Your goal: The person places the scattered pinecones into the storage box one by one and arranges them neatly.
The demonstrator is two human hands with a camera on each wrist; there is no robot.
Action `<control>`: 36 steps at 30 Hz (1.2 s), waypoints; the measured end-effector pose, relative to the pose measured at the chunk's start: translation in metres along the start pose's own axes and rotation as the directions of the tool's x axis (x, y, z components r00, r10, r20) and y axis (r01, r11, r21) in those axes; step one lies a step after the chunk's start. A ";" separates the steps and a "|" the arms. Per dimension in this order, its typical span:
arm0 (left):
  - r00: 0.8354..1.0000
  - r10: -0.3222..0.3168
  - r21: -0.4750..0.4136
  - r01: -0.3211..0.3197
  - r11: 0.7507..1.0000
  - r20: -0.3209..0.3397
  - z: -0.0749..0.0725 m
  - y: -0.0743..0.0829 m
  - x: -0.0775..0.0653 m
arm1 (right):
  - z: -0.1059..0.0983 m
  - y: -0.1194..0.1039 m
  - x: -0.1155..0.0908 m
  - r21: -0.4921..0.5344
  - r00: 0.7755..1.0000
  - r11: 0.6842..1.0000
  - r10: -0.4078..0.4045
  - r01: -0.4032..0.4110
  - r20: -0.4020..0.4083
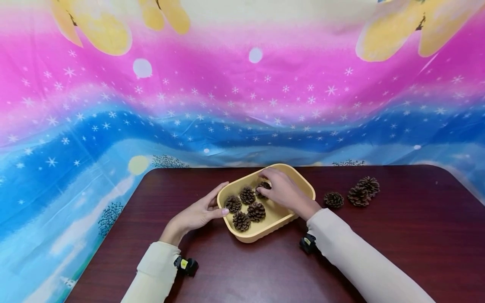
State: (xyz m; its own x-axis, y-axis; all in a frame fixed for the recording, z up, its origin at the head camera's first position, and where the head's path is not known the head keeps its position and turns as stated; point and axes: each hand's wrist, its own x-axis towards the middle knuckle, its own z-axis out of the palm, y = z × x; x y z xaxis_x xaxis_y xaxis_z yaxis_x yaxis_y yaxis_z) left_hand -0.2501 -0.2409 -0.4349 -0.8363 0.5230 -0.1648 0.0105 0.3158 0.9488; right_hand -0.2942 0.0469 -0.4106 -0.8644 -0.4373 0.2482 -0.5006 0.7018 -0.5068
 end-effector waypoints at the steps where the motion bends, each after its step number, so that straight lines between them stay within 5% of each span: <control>1: 1.000 0.002 0.002 -0.002 1.000 0.002 0.000 0.000 0.000 | 0.000 0.000 -0.001 0.001 1.000 1.000 -0.003 0.003 -0.004; 17: 1.000 0.003 0.007 -0.003 1.000 0.001 -0.001 -0.002 0.000 | -0.018 0.008 -0.020 -0.046 0.991 0.995 -0.092 0.088 -0.095; 36: 1.000 0.022 0.022 -0.022 1.000 0.009 -0.001 -0.001 0.001 | -0.053 0.019 -0.051 -0.098 0.983 0.993 -0.086 0.070 -0.162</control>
State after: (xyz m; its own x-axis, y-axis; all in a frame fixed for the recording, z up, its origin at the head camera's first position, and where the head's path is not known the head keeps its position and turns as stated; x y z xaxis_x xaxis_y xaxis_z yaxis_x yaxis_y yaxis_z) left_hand -0.2511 -0.2416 -0.4360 -0.8308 0.5369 -0.1467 0.0411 0.3220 0.9458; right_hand -0.2624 0.1123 -0.3895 -0.8145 -0.3989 0.4213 -0.5625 0.7208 -0.4050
